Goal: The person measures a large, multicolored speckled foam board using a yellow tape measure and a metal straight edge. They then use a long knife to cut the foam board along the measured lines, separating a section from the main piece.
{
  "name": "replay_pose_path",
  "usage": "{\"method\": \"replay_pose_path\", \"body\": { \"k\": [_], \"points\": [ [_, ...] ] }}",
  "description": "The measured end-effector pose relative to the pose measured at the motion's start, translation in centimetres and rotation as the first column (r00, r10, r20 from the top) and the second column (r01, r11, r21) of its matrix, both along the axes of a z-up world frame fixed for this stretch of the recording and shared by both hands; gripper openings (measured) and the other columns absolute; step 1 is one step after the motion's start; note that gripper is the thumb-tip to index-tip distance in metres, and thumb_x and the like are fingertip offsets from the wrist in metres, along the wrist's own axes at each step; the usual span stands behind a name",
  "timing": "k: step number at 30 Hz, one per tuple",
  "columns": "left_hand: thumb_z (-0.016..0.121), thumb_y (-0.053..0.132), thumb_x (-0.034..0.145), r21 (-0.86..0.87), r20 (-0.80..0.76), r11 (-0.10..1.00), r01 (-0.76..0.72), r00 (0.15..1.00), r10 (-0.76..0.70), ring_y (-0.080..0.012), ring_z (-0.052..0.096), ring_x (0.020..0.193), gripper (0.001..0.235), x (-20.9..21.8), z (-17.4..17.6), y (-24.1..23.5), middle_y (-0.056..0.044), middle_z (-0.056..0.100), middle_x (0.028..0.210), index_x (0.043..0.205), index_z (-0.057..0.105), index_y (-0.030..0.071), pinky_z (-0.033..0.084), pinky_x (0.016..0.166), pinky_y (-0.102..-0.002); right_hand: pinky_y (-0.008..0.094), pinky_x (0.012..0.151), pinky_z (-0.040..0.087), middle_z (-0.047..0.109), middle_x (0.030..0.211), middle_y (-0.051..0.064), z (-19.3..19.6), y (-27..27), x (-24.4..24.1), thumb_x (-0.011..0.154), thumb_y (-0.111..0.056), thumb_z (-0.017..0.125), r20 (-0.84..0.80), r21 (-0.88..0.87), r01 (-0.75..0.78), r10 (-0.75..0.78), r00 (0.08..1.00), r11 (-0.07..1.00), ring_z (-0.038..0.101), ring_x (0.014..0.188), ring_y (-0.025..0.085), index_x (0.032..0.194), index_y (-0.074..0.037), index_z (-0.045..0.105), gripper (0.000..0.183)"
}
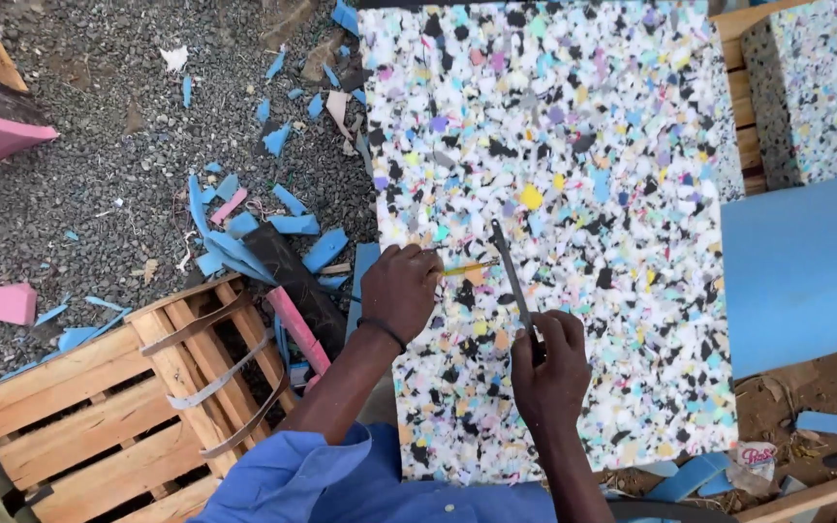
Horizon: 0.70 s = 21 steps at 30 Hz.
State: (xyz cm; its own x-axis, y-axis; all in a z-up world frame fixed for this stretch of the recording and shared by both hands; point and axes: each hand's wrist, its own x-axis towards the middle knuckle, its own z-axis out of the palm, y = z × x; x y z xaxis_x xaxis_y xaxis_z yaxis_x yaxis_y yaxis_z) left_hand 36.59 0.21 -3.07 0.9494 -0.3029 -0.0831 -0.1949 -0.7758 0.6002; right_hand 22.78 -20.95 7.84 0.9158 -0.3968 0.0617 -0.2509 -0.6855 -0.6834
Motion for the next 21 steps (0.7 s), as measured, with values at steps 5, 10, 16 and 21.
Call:
{"method": "replay_pose_path", "body": {
  "k": [5,10,16,21],
  "points": [
    [0.067,0.046,0.115,-0.031,-0.220,0.994,0.102,0.970,-0.106,-0.0418,0.068,0.095,0.016,3.1,3.2,1.2,0.003,0.080,0.109,0.116,0.079,0.035,0.060,0.081,-0.070,0.037,0.052,0.048,0.062,0.152,-0.002,1.2,0.4,7.8,0.106,-0.027,0.078,0.051,-0.017,-0.237,0.238,0.970,0.971,0.061,0.062,0.016,0.135,-0.018,0.075,0.031],
    [0.080,0.041,0.105,-0.416,-0.618,0.907,0.063,0.712,-0.333,-0.0242,0.083,0.096,0.024,9.0,7.4,2.3,-0.002,0.088,0.106,0.113,0.087,0.019,0.061,0.091,-0.050,0.044,0.056,0.053,0.070,0.155,-0.005,-0.3,-0.3,13.6,0.110,-0.024,0.072,0.026,-0.051,-0.474,0.475,0.879,0.879,0.073,0.067,0.023,0.140,-0.021,0.078,0.031],
    [0.075,0.060,0.104,-0.793,-0.606,0.491,-0.359,0.389,-0.694,-0.0296,0.084,0.105,0.064,14.3,13.3,2.9,-0.018,0.058,0.173,0.150,0.074,0.015,0.071,0.070,-0.032,0.041,0.090,0.073,0.087,0.141,0.009,-0.6,-1.4,16.9,0.105,-0.011,0.075,0.044,0.165,-0.351,0.349,0.936,0.922,0.088,0.118,0.029,0.147,-0.017,0.079,0.042],
    [0.080,0.066,0.103,-0.906,-0.299,0.132,-0.402,0.389,-0.871,-0.0245,0.078,0.110,0.099,17.7,12.7,1.5,-0.020,0.066,0.158,0.170,0.051,0.000,0.066,0.091,-0.033,0.034,0.060,0.052,0.091,0.097,0.001,1.4,-0.1,19.4,0.100,-0.019,0.090,-0.158,0.390,0.020,0.045,0.986,0.921,0.067,0.070,0.011,0.119,-0.015,0.085,0.019]
  ]
}}
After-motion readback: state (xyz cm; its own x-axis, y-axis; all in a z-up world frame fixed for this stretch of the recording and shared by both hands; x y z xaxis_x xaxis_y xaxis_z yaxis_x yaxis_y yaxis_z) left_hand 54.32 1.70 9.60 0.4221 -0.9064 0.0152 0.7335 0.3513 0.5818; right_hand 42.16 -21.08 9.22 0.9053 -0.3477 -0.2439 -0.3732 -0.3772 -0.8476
